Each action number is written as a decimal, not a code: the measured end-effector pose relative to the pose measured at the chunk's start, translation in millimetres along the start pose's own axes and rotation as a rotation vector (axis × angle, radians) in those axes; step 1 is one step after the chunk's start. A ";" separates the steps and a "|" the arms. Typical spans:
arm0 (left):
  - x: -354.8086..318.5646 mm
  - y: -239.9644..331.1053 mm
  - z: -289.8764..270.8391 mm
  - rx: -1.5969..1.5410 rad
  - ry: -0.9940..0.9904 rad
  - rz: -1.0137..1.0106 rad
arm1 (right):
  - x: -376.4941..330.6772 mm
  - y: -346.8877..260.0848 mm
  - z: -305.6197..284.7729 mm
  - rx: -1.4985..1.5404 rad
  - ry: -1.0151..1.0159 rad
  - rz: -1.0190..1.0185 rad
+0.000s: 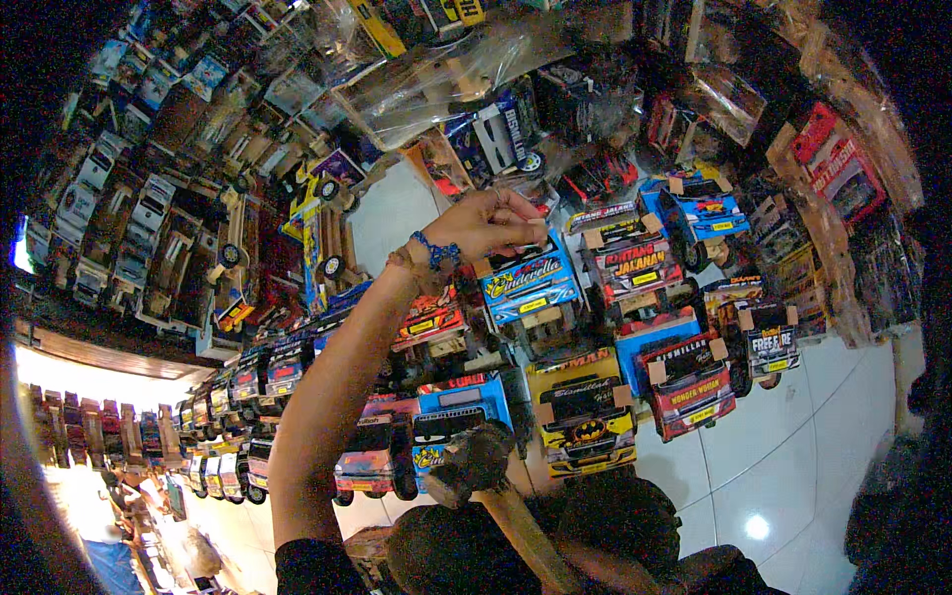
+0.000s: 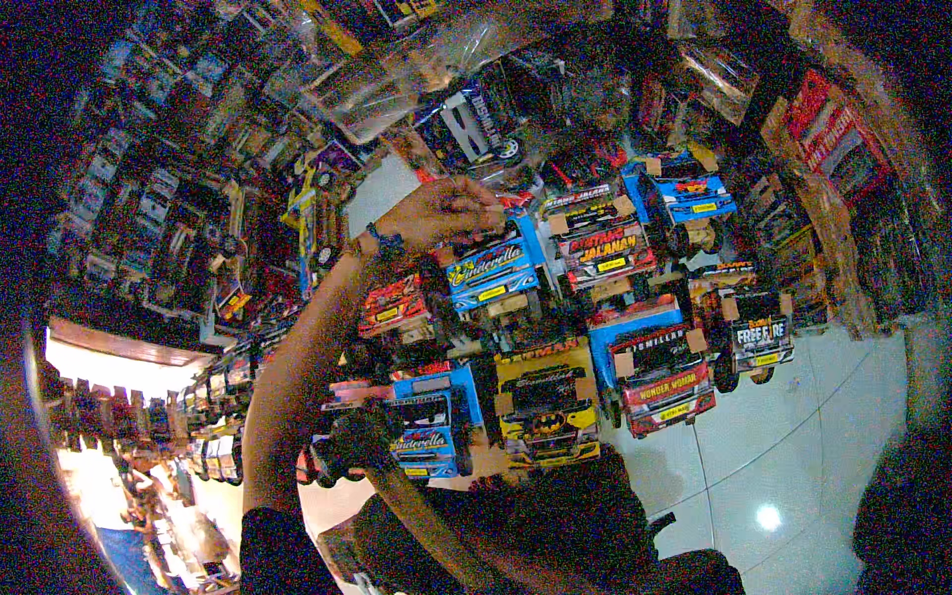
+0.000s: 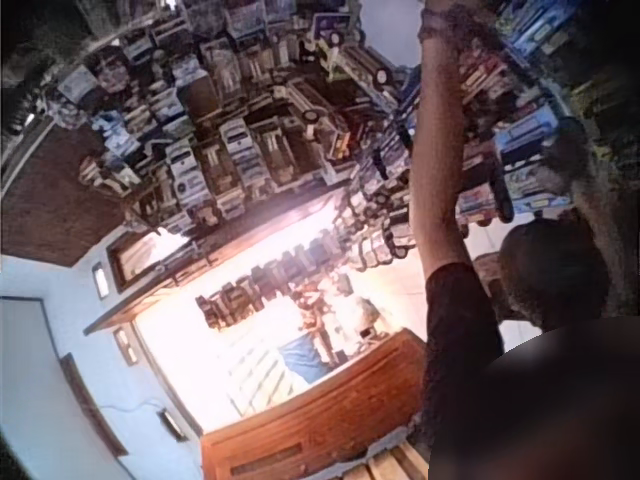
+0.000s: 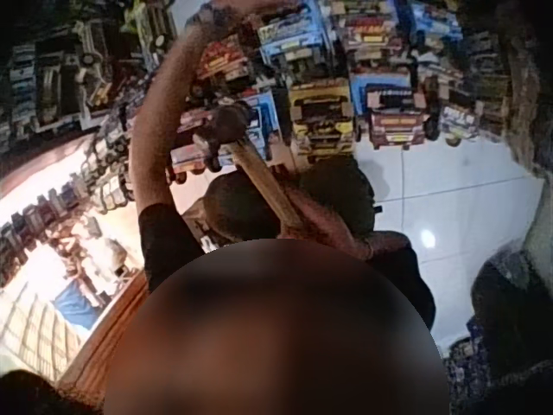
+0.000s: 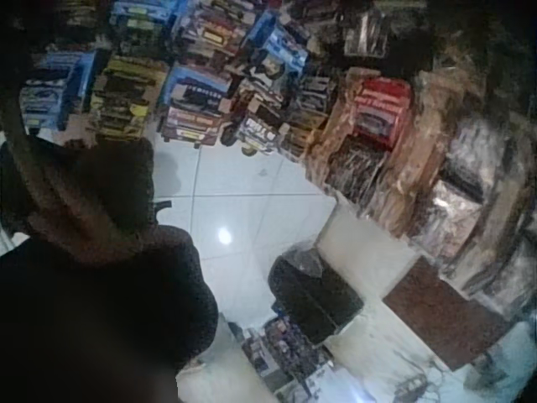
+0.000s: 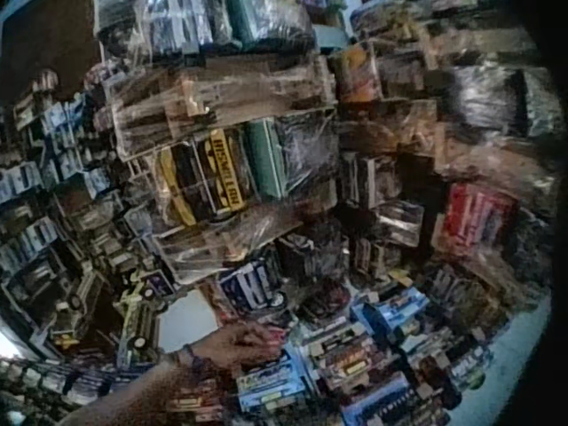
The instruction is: The person is assembling toy trucks by hammering nails into the packaging. They repeatedly pick up nails and use a hammer to secure them into the toy truck boxes.
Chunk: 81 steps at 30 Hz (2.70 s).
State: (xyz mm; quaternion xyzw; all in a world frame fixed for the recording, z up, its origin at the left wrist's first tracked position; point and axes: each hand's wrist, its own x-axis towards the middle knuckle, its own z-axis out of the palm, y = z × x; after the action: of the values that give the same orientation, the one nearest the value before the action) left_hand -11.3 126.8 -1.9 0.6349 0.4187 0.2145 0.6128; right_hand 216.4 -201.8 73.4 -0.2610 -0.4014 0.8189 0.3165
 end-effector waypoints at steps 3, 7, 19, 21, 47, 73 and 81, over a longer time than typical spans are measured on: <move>8.4 -6.1 0.1 -0.063 -0.061 -0.050 | 1.6 2.7 -2.1 0.035 -0.002 -0.034; 11.5 -9.1 0.0 -0.086 -0.090 -0.075 | 3.5 4.5 -4.7 0.031 -0.015 -0.040; 19.8 -19.4 0.0 0.180 -0.093 0.040 | 11.6 2.8 -3.6 -0.027 0.018 -0.072; 22.7 -25.7 -0.8 0.164 -0.103 0.118 | 12.1 -0.3 -2.2 0.017 0.036 -0.013; 35.3 -50.8 -7.7 0.174 -0.127 0.198 | 65.3 -40.3 -44.0 -0.336 1.025 -0.231; 39.5 -60.1 -8.9 0.186 -0.090 0.288 | 120.3 -55.6 -120.3 -1.583 0.467 -0.133; 43.3 -63.5 -11.1 0.177 -0.101 0.211 | 123.8 -49.1 -128.3 -1.615 0.434 -0.071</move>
State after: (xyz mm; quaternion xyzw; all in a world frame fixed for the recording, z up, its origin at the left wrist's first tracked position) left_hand -12.9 161.4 -71.4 0.7370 0.3356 0.2075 0.5488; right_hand 236.8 -25.1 22.8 -0.5465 -0.8029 0.2007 0.1278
